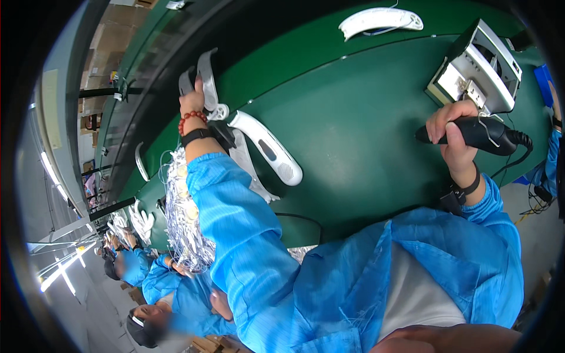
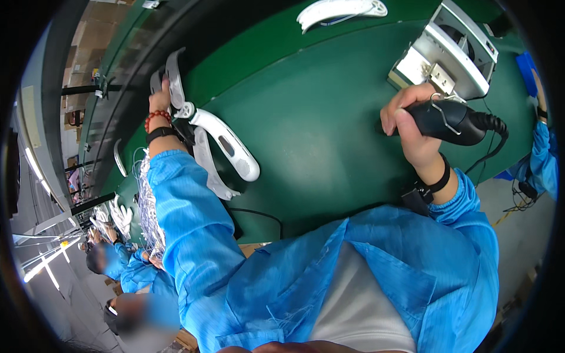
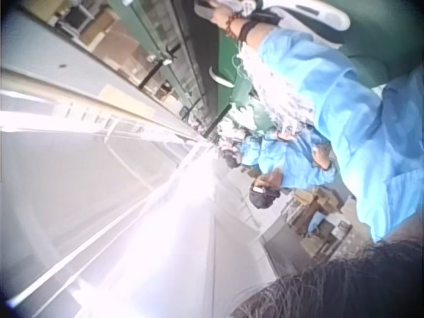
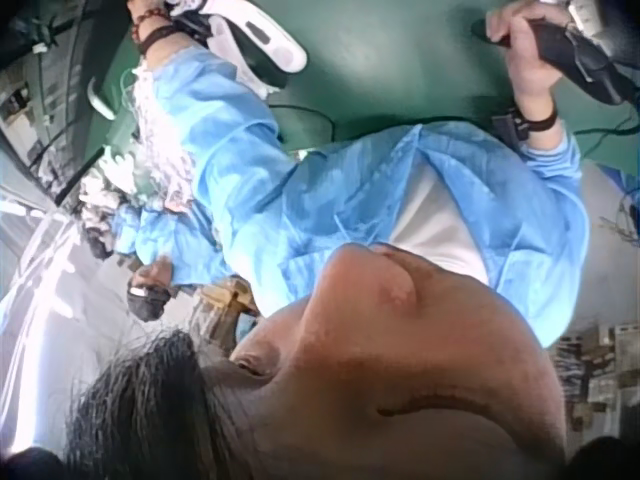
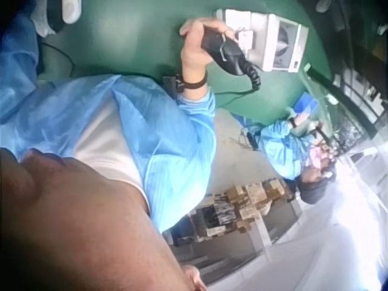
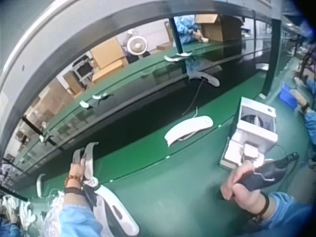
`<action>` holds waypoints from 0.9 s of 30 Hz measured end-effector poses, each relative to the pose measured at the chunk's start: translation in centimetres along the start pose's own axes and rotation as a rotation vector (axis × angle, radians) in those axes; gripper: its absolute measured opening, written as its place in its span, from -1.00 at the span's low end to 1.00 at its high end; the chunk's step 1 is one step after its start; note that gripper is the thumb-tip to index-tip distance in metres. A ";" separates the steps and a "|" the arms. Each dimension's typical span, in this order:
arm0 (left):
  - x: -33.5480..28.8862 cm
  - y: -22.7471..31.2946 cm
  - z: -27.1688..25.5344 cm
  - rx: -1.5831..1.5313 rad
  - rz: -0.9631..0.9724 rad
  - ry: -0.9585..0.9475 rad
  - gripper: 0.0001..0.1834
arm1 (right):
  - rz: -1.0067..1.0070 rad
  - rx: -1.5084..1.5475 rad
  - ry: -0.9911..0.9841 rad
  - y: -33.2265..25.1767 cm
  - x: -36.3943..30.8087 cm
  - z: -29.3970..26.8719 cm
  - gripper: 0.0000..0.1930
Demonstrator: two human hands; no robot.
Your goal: The worker uses an electric handheld tool to assemble small white plastic components on a factory assembly line.
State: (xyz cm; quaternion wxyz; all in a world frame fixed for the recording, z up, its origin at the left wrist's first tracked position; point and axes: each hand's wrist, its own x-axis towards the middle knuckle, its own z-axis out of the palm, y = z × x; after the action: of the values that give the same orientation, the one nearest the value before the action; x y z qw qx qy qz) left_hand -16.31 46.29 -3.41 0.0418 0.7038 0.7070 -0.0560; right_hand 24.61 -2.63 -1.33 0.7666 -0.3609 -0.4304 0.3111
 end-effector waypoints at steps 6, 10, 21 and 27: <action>-4.8 6.5 -1.4 0.263 0.016 -0.030 -0.02 | -0.006 -0.012 -0.012 -0.2 -0.1 -0.5 -0.88; -6.1 6.7 -1.8 0.245 -0.116 -0.002 -0.25 | 0.008 -0.015 0.018 -0.3 -0.2 -0.6 -0.88; -7.8 -1.7 -7.3 0.198 0.015 0.330 -0.45 | 0.019 0.002 0.004 -0.2 0.0 -0.4 -0.91; -21.2 -4.6 -16.5 -0.182 0.200 0.676 -0.60 | 0.021 0.018 0.035 0.0 0.1 -0.3 -0.93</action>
State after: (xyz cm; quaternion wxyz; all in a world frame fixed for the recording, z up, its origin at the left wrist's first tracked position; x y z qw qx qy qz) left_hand -20.41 27.60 15.91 -0.1265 0.7416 0.6107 0.2472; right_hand 24.91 -2.66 -1.44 0.7739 -0.3639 -0.4106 0.3165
